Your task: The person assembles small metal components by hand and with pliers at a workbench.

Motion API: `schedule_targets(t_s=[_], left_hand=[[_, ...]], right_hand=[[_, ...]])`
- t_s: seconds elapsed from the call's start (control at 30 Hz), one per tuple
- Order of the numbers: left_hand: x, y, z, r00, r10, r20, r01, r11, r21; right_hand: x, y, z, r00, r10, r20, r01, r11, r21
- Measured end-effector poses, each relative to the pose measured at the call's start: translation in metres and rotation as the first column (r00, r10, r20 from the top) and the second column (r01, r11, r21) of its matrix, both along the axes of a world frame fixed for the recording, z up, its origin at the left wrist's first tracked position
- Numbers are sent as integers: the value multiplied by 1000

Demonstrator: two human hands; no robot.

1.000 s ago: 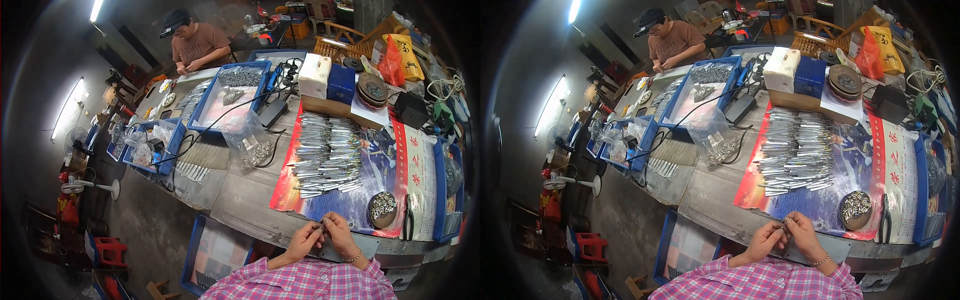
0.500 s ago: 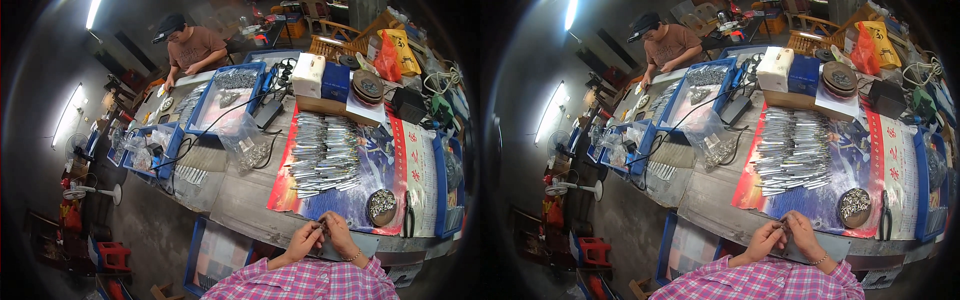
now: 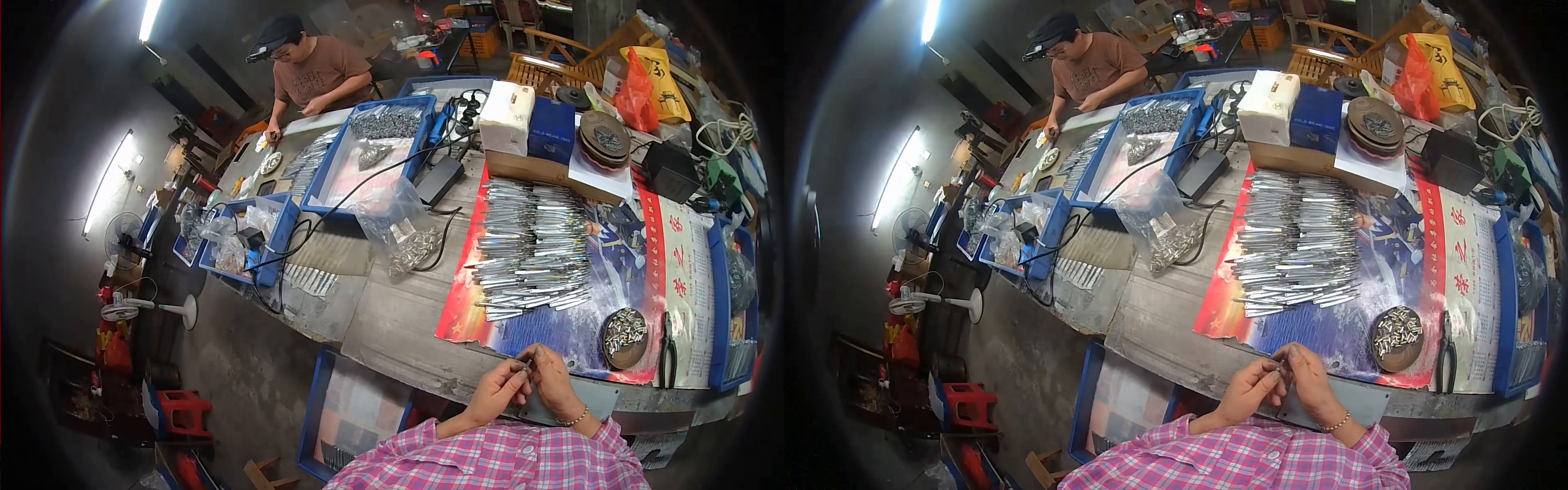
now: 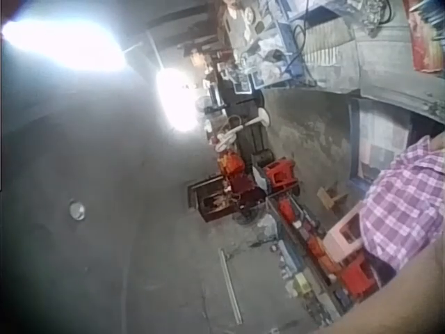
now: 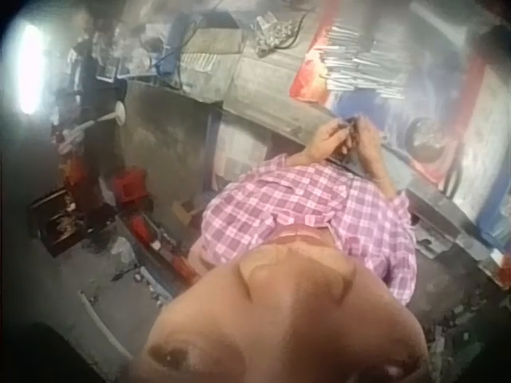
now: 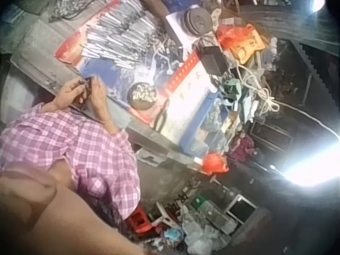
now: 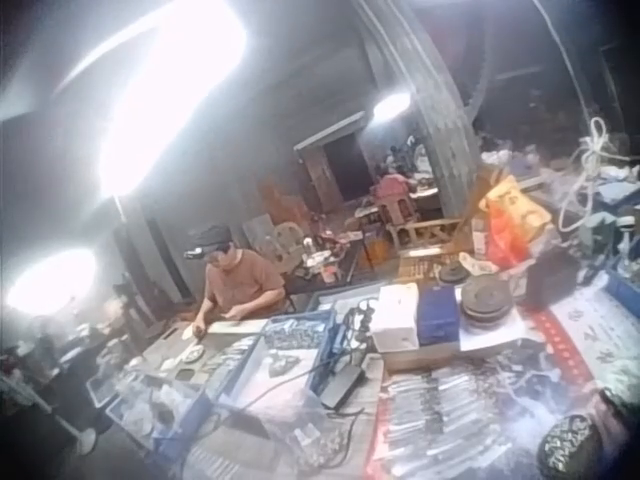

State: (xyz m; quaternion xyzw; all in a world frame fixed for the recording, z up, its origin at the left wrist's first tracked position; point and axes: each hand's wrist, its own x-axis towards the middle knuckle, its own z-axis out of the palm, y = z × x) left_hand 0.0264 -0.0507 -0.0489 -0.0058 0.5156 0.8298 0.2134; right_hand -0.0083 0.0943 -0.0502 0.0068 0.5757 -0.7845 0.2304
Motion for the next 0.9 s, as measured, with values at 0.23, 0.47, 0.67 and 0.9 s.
schedule_targets(t_s=[0.23, 0.47, 0.67, 0.9], left_hand=[[0, 2, -1, 1000, -7, 14, 7, 1000, -5], [0, 3, -3, 1000, 9, -9, -9, 1000, 9], [-2, 3, -4, 1000, -28, 2, 28, 1000, 8], [-6, 4, -1, 998, -61, 1, 61, 998, -11]], right_hand=[[0, -3, 8, 998, 39, 44, -36, 998, -55], [1, -4, 12, 996, 24, 91, -16, 997, -81], [0, -3, 9, 993, 10, 115, 1, 996, -89], [-4, -1, 11, 990, 37, 135, -26, 996, -86]])
